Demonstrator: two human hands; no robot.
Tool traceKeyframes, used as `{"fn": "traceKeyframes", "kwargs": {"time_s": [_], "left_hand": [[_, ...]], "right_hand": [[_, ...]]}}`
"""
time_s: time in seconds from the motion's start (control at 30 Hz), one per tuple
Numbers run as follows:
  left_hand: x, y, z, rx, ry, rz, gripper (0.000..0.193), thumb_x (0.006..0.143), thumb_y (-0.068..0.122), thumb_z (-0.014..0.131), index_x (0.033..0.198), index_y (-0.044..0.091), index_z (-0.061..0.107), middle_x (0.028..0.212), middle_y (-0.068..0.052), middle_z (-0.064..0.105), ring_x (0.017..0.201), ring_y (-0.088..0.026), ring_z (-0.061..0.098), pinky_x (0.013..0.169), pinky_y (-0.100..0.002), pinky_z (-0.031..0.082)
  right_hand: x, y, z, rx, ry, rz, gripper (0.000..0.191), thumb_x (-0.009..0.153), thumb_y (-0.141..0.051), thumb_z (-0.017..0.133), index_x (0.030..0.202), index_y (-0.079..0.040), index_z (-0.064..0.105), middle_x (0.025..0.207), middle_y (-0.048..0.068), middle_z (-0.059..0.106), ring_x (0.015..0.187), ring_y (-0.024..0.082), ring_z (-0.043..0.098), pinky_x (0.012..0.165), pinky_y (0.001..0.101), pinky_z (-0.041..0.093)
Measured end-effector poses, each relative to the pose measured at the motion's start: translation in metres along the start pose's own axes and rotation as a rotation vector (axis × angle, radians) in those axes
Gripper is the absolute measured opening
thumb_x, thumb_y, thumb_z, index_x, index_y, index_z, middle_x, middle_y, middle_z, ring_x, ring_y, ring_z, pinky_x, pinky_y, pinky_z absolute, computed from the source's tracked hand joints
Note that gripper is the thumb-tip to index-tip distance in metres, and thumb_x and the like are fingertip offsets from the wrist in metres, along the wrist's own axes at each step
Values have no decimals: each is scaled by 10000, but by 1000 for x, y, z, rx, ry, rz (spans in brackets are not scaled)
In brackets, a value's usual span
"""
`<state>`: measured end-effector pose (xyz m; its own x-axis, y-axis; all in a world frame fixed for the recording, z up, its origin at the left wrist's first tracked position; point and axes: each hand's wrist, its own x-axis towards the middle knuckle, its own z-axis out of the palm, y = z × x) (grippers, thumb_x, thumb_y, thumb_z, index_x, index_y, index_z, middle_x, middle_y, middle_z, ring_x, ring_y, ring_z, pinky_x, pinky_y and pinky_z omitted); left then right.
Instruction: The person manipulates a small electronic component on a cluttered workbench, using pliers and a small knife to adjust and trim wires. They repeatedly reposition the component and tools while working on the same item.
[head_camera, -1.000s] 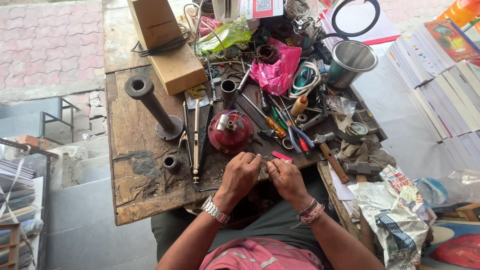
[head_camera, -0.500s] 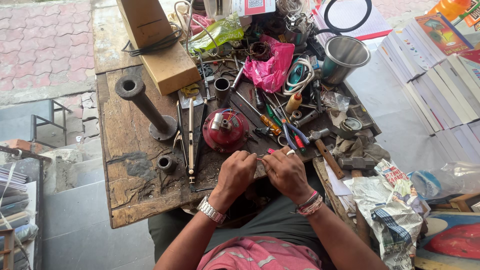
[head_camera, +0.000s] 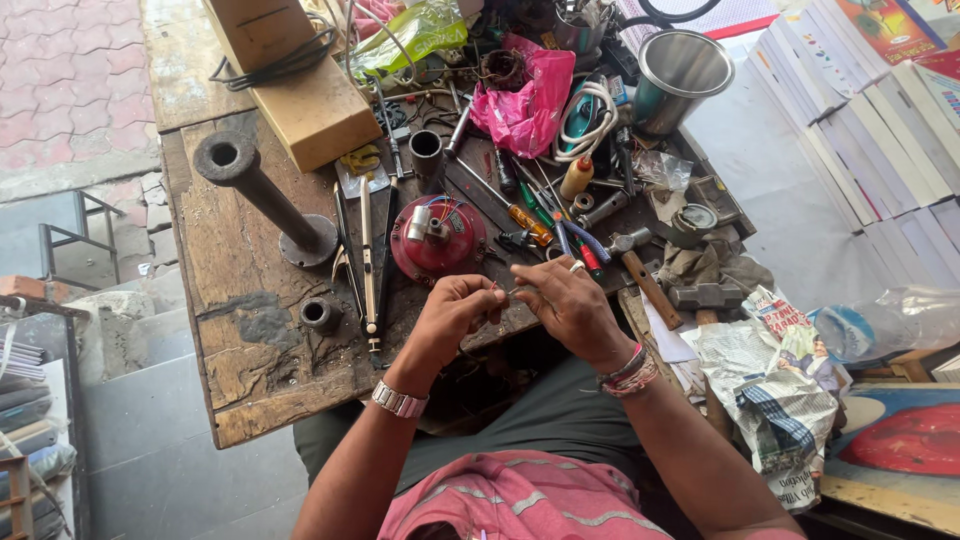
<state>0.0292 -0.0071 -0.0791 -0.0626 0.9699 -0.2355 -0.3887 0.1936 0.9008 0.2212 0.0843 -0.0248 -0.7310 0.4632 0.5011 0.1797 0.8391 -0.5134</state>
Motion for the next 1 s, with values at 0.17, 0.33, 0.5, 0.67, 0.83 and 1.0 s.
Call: {"fn": "traceKeyframes", "kwargs": {"time_s": [0.17,0.33,0.5,0.67,0.83,1.0], "left_hand": [[-1,-5,-2,33,-61,6,169,963,182,686,861,52,723,681,19,656,522,9,439,465,-180,301],[1,-12,-1,104,-55,142,146,985,169,704,913,42,716,763,39,671,664,14,538,572,-181,406],[2,-9,-2,103,-43,-8,164,984,170,681,912,27,718,738,8,671,614,-32,488,539,-202,357],[0,-4,5,202,-25,135,150,972,160,703,952,13,728,798,25,683,720,-15,572,633,-199,470],[-7,2,14,534,184,262,137,904,136,766,927,10,717,753,4,667,692,-23,537,589,-220,460],[-9,9,19,500,202,320,108,883,93,769,906,5,710,792,-2,687,737,-28,584,630,-229,503]], "right_hand": [[2,-2,-5,-187,-17,-179,254,859,-80,774,1109,-94,730,1010,40,719,959,260,672,849,392,545],[3,-4,-8,-225,-27,-185,261,860,-100,791,1113,-83,728,979,49,711,892,263,662,793,394,534],[3,-3,-9,-187,-24,-234,236,888,-89,768,1119,-94,719,989,52,709,920,256,671,829,382,552],[-1,-1,-2,-279,-7,-237,179,896,-120,756,1067,-92,708,993,79,715,958,282,686,862,402,554],[-4,-3,3,-210,-8,-90,148,928,-170,744,1046,-83,725,960,92,722,865,275,678,796,398,535],[-5,-8,6,-24,-24,106,97,954,-145,725,1014,-70,737,882,74,715,827,253,670,754,386,522]]}}
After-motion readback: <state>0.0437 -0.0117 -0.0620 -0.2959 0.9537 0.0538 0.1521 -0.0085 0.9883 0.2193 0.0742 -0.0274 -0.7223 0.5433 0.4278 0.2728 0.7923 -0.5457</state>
